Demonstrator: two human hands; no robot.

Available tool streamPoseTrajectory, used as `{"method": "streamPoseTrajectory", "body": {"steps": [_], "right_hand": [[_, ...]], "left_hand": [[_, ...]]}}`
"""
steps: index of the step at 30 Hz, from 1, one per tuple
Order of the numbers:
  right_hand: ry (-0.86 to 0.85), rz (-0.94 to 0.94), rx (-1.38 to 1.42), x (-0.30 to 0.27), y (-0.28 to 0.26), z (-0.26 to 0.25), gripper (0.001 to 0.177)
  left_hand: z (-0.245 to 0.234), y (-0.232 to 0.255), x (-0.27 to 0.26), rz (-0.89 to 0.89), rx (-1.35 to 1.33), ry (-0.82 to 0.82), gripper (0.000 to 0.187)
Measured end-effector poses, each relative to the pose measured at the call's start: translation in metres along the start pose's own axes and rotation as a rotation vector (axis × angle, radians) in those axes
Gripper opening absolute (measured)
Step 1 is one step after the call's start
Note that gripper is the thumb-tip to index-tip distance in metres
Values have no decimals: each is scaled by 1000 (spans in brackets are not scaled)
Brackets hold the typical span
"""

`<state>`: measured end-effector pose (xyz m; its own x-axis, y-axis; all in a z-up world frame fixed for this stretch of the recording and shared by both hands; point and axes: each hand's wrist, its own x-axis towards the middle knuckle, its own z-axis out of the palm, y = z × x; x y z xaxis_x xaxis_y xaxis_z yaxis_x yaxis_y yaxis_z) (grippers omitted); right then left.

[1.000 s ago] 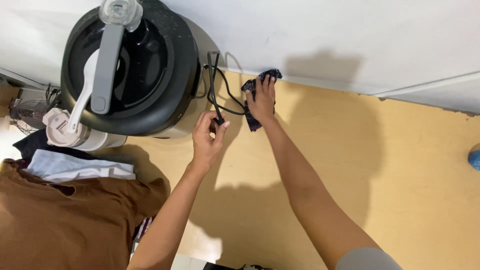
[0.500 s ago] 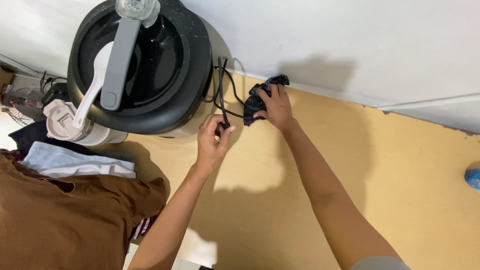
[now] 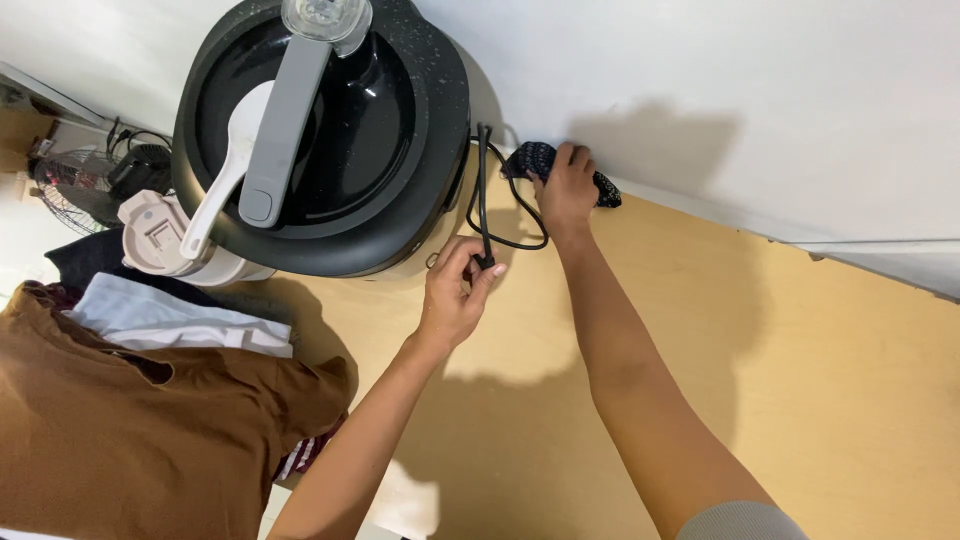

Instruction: Wiping down a table surface using a spray bottle and a cloth after moving items aside.

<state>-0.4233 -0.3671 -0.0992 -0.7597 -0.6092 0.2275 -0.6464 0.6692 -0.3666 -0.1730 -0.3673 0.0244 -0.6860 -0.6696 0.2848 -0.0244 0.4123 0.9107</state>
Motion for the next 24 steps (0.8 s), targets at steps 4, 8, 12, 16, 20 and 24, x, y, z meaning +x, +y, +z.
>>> {"method": "streamPoseTrajectory", "body": {"steps": [4, 8, 12, 16, 20, 24], "right_hand": [[111, -25, 15, -13, 22, -19, 73], [207, 92, 25, -35, 49, -66, 67], [178, 85, 54, -75, 79, -82, 66], [132, -125, 57, -110, 91, -60, 65], [91, -41, -43, -98, 79, -39, 58], [103, 8, -66, -57, 46, -39, 60]], "left_hand": [[-3, 3, -4, 35, -18, -24, 18], [-2, 0, -7, 18, -18, -18, 18], [3, 2, -6, 38, -40, -3, 17], [7, 1, -4, 0, -52, 2, 17], [7, -3, -3, 1, -43, 2, 17], [4, -1, -3, 5, -23, -1, 16]]}}
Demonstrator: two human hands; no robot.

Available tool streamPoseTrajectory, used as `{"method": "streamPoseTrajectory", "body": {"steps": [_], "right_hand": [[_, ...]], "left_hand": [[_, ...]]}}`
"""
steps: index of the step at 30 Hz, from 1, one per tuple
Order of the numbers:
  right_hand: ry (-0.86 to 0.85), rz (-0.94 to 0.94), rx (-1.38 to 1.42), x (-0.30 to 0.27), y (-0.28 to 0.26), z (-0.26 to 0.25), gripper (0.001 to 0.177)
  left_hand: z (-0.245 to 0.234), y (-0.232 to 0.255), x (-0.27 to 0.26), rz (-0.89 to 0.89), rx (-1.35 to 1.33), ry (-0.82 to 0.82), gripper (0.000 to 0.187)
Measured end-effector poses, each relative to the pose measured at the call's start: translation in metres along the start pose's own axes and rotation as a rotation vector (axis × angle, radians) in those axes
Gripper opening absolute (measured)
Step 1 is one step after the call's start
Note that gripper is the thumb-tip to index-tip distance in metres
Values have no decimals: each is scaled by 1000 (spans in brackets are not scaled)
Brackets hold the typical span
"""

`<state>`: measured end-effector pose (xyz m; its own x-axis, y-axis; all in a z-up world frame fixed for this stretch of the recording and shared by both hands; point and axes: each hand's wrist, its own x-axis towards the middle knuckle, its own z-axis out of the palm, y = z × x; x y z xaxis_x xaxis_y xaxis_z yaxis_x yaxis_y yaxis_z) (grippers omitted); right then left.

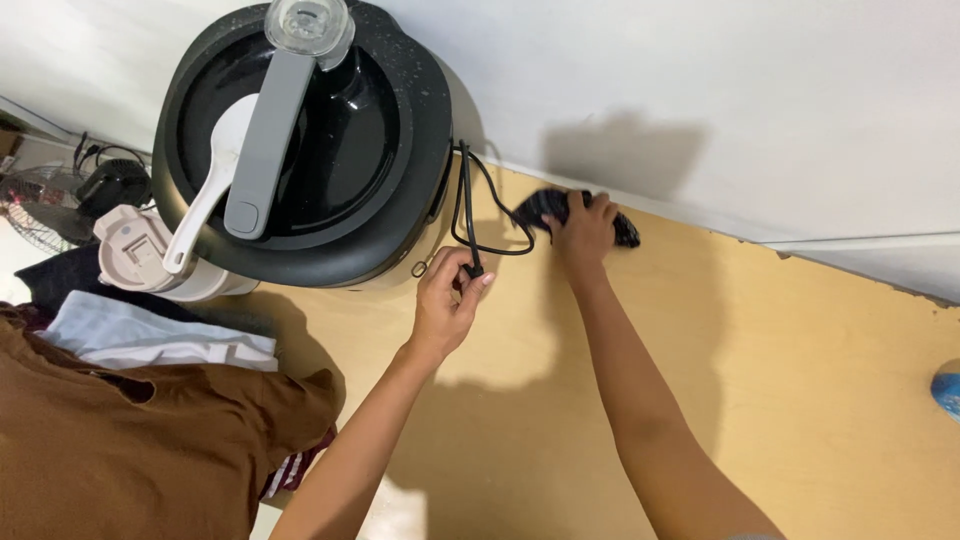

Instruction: Wiping down a table surface using a spray bottle and a cloth after moving items aside.

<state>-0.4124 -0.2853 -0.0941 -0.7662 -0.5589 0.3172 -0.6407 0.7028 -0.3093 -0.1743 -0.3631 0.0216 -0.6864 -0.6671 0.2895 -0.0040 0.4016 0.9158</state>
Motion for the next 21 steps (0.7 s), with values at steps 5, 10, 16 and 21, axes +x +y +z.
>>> {"method": "streamPoseTrajectory", "body": {"steps": [5, 10, 16, 21], "right_hand": [[-68, 75, -4, 41, -22, 22, 71], [-88, 76, -15, 44, -28, 12, 75], [-299, 123, 143, 38, -28, -17, 75], [-303, 48, 610, 6, -62, -53, 56]], "left_hand": [[-7, -1, -3, -25, 19, -11, 17], [-17, 3, -6, 18, 71, 6, 18], [-26, 24, -8, 91, 111, 59, 21], [-37, 58, -2, 35, 36, 25, 23]]}}
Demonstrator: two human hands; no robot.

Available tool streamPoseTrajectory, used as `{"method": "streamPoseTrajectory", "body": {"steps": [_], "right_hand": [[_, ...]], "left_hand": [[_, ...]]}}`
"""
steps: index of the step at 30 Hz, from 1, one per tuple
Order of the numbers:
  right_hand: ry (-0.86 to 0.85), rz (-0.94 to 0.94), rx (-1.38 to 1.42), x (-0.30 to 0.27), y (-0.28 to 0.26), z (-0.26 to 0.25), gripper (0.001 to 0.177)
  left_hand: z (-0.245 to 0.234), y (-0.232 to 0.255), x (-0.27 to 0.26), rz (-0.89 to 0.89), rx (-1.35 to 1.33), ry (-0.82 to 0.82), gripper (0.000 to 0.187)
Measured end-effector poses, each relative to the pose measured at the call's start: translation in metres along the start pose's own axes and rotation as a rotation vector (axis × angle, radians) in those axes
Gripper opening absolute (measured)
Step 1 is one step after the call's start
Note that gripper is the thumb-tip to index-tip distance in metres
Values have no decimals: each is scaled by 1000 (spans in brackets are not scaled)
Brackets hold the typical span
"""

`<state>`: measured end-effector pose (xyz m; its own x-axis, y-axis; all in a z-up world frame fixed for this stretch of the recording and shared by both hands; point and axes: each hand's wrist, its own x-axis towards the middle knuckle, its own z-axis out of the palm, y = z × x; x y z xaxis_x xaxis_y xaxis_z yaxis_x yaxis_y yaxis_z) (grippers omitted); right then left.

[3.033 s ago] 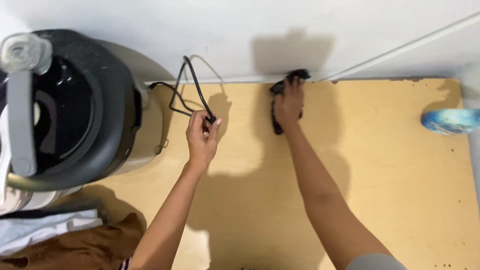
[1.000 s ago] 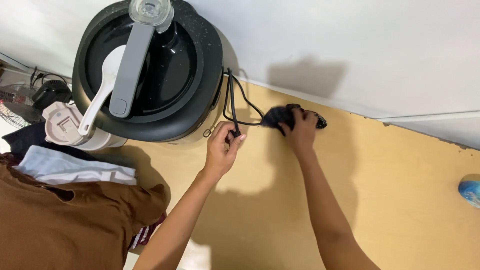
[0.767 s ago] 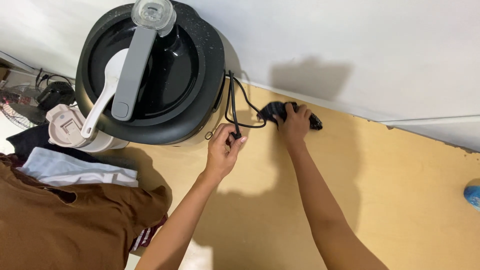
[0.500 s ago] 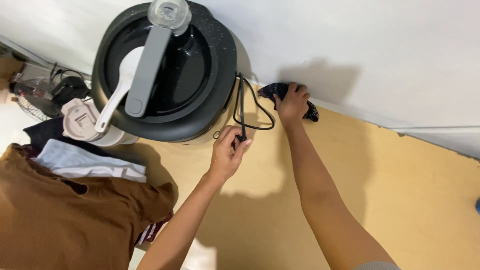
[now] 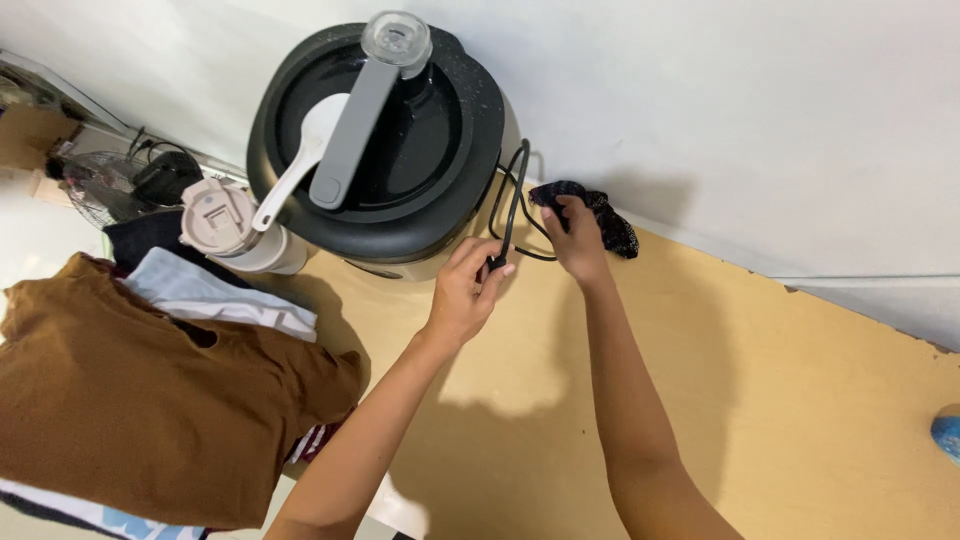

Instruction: Wiping down a table surface using a spray bottle and a cloth after moving items aside.

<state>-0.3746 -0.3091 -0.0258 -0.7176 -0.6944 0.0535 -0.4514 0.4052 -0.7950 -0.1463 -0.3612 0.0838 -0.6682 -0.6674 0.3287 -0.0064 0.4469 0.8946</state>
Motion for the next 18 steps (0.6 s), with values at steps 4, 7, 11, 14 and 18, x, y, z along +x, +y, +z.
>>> {"method": "streamPoseTrajectory", "body": {"steps": [4, 7, 11, 14, 18], "right_hand": [[21, -40, 79, -2, 3, 9, 60], [218, -255, -73, 18, 30, 16, 64], [-15, 121, -353, 27, 19, 2, 66], [-98, 105, -496, 9, 24, 5, 70], [-47, -48, -529, -17, 29, 7, 57]], "left_hand": [[-12, 12, -2, 94, 6, 52, 24], [-24, 21, -3, 135, 3, 91, 23], [-37, 26, -11, 110, 4, 79, 25], [-42, 18, -22, 85, 38, 55, 25], [-41, -8, -34, 108, 98, 66, 24]]}}
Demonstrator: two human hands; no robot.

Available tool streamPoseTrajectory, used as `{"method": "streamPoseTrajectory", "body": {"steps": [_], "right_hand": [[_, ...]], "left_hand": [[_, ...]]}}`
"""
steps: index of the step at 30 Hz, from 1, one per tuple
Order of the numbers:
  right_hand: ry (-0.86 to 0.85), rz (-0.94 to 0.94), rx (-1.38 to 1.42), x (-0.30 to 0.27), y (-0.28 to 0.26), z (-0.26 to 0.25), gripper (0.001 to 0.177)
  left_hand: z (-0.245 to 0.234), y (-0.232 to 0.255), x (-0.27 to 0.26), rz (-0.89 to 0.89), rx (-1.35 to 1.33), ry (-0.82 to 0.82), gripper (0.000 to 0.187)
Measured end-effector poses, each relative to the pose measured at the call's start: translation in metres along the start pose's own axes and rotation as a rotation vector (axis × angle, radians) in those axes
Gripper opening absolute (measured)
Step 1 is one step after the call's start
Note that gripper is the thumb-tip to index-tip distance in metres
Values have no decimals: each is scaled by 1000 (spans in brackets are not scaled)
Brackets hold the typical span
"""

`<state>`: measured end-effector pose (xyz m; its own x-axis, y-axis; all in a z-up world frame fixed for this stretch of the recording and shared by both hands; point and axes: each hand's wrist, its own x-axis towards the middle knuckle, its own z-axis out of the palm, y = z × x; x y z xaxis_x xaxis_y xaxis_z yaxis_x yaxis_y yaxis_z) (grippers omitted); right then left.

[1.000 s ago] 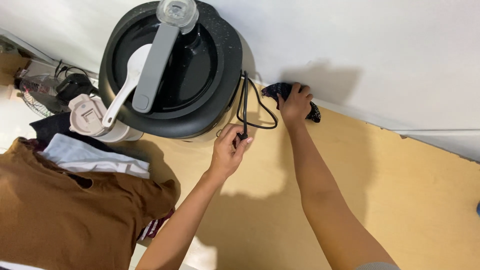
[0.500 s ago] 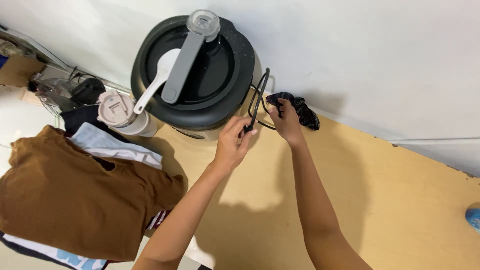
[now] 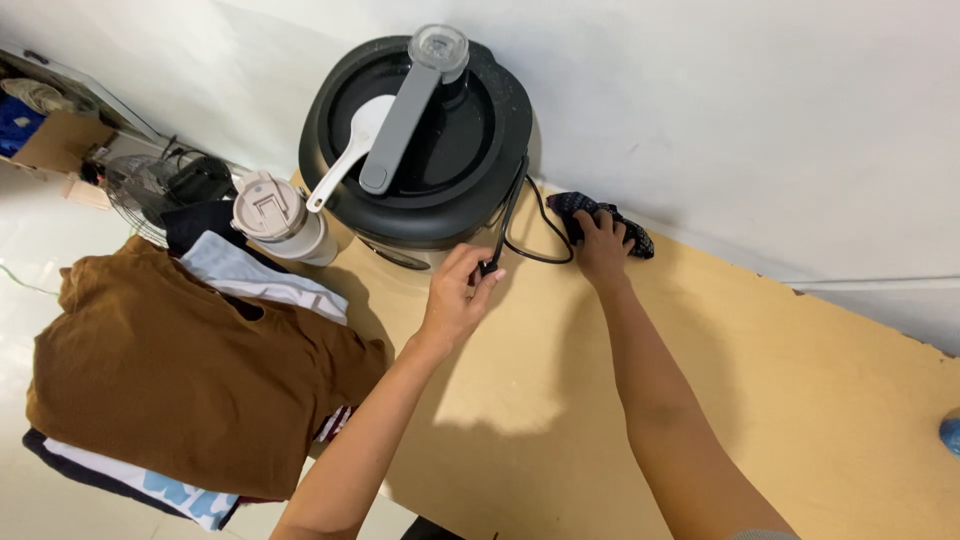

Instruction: Wiping down a table surface using a spray bottle and a cloth after moving items aside.

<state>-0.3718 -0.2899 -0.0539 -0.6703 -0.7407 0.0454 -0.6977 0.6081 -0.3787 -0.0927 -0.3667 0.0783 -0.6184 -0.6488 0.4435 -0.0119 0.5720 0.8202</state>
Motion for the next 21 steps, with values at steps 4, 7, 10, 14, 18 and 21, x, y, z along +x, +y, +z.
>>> {"method": "streamPoseTrajectory", "body": {"steps": [4, 7, 10, 14, 18, 21], "right_hand": [[62, -78, -64, -10, 19, 19, 52], [63, -139, -58, -18, 18, 14, 50], [23, -114, -38, -7, 9, 2, 50], [29, -144, -9, 16, -8, -16, 43], [275, -121, 365, 29, -76, -63, 18], [369, -207, 674, 11, -159, -135, 27]], "left_hand": [[-4, 9, 3, -5, 11, -11, 23], [-5, 14, 9, 6, 26, 25, 21], [-10, 23, 21, 69, 38, 96, 22], [-22, 40, 45, 63, 91, 233, 11], [-44, 50, 74, 176, 189, 346, 12], [-69, 57, 99, 83, 285, 386, 16]]}}
